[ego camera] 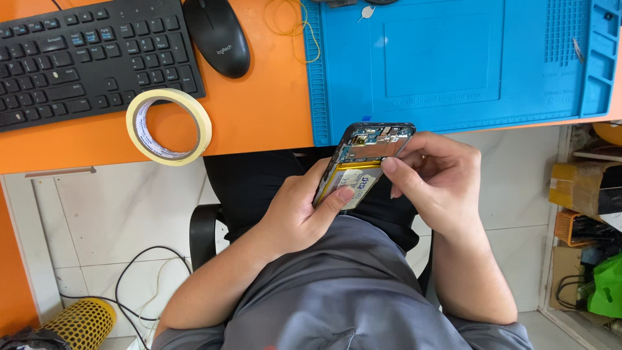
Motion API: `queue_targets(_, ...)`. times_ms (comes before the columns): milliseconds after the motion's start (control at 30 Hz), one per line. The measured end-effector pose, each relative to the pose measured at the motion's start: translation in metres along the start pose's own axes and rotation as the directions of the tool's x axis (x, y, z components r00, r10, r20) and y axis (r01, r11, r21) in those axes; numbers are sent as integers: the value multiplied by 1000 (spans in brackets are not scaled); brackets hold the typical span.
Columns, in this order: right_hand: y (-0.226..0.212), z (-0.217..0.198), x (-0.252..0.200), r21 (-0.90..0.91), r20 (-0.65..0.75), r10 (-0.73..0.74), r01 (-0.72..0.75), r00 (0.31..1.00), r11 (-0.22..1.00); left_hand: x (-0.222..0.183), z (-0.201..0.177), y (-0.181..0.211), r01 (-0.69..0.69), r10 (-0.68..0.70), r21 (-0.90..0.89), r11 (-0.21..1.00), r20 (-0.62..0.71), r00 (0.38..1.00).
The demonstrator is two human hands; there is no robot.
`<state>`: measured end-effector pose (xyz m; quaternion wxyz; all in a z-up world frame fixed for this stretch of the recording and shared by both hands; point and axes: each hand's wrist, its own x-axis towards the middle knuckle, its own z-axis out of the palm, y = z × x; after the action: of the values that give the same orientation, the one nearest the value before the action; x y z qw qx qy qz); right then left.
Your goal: The person disassembles a smartphone, removes the old battery, and applies adhesive tape to a new battery. They then place the new battery into the phone chassis, reconnect the internal ribbon cables, and reassemble the device by attaching the back cover.
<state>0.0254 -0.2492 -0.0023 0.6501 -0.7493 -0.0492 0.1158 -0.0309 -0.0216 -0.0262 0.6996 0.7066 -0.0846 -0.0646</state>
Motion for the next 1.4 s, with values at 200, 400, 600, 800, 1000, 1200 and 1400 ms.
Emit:
queue_targets(200, -12, -6, 1, -90, 16, 8, -6, 1000, 996, 5, -4, 7, 10, -11, 20, 1000, 61, 998)
queue_targets(400, -15, -9, 1, -92, 31, -5, 8, 1000, 996, 7, -9, 11, 63, -73, 67, 996, 158, 985)
queue_targets(600, -15, -8, -1, -102, 39, 3, 1, 999, 995, 7, -13, 16, 94, -111, 94, 991, 201, 973)
queue_targets(800, -10, -7, -2, -124, 22, -6, 9, 1000, 992, 6, -11, 14, 107, -127, 115, 988, 184, 975)
queue_targets(1000, 2, -4, -1, -70, 24, -2, 3, 1000, 998, 7, -14, 20, 92, -123, 175, 980, 173, 977)
queue_targets(1200, 26, 15, -7, 121, 54, -23, 16, 998, 993, 14, -11, 14, 117, -113, -79, 990, 48, 992)
queue_targets(1400, 18, 34, -4, -4, -89, -188, 189, 978, 982, 23, -7, 7, 18, 14, 141, 990, -223, 975)
